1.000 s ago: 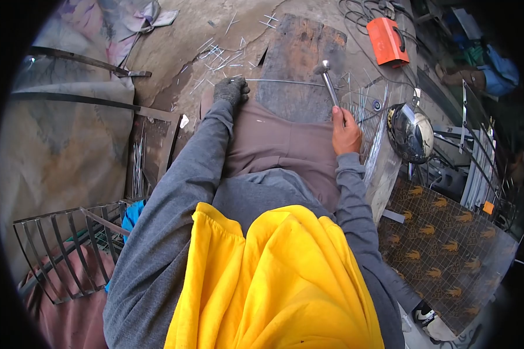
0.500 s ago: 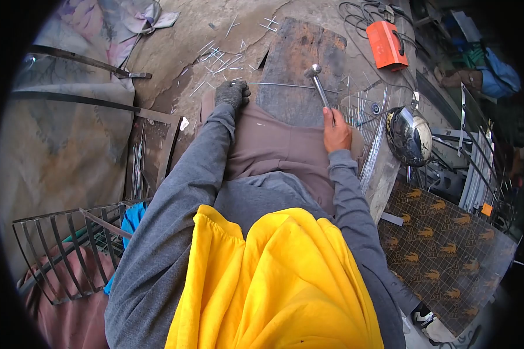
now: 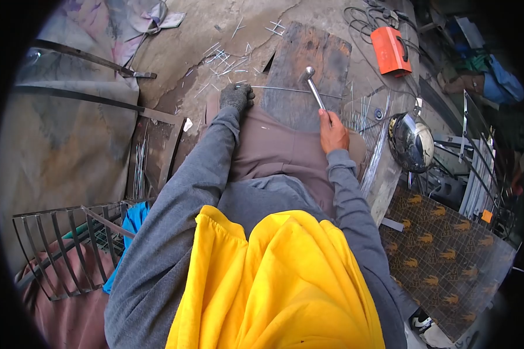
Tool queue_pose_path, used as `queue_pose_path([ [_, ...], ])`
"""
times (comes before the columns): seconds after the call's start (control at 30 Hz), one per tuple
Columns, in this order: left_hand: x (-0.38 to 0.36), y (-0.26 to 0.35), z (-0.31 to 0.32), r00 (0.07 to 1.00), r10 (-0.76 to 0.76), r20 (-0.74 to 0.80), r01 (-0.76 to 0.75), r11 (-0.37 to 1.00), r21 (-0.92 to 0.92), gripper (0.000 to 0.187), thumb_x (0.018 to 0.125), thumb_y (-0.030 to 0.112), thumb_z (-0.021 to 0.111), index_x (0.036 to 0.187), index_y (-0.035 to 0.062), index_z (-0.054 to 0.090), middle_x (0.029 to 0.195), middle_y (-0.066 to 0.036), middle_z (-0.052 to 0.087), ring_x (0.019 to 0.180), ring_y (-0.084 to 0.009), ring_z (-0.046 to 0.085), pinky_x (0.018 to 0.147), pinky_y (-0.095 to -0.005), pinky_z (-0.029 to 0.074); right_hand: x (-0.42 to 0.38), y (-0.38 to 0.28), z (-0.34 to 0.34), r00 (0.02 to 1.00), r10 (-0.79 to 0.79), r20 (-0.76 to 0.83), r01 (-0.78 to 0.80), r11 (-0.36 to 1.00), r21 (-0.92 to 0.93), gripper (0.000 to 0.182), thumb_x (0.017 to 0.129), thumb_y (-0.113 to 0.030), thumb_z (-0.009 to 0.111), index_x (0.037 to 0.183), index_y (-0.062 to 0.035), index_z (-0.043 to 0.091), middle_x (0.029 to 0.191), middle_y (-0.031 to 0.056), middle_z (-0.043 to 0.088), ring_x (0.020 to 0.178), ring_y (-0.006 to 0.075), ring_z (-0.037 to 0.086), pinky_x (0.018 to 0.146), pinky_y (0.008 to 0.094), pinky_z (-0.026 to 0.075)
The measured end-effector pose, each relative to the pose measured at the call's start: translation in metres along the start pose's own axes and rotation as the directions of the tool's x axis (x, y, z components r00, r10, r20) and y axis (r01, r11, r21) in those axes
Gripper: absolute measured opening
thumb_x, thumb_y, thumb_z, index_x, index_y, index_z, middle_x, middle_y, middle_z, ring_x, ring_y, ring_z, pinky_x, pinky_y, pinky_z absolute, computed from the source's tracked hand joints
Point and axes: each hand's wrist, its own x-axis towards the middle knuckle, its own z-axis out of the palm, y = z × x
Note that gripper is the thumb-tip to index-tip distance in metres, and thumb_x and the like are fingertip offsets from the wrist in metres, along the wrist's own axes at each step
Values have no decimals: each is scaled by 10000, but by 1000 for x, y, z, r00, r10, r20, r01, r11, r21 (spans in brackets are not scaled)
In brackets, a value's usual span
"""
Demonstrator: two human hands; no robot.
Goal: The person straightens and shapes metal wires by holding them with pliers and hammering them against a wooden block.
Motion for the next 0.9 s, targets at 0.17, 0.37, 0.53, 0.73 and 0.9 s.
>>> queue_pose_path([
  [0.17,2,-5,-3,999,42,14,-41,997,-68,102,905,82,624,946,-12,619,744,-93,634,582,-185,615,465,-295,510,-2,8,13,994,-92,-51,97,990,106,525,950,-611,471,1109,-150,666,935,209,690,915,448,638,782,496,488],
  [0.37,-7,1,-1,999,42,-16,-43,999,-29,96,906,74,622,941,-15,616,746,-90,630,578,-176,609,460,-295,506,-9,-6,6,999,-47,-21,48,996,70,512,949,-603,482,1099,-151,668,925,209,691,901,447,639,771,498,487],
  [0.53,-4,-2,0,998,58,-5,-58,998,-39,101,909,85,623,938,-12,613,738,-86,627,577,-171,607,462,-292,502,-1,-4,19,994,-107,-4,107,992,63,510,945,-603,490,1118,-156,665,874,217,684,873,445,642,754,500,485],
  [0.73,2,-7,-3,999,48,16,-48,998,-47,109,912,97,626,941,-7,613,738,-88,629,578,-170,608,467,-292,501,-1,-10,27,994,-95,52,93,994,53,511,946,-596,494,1089,-136,663,848,228,676,869,459,639,750,511,480],
  [0.9,-9,4,5,998,63,-18,-62,997,38,117,917,102,622,951,-10,619,740,-89,632,574,-172,606,470,-293,502,-1,-5,33,993,-116,40,115,993,25,504,940,-602,498,1056,-140,664,865,221,685,880,465,634,764,519,483],
])
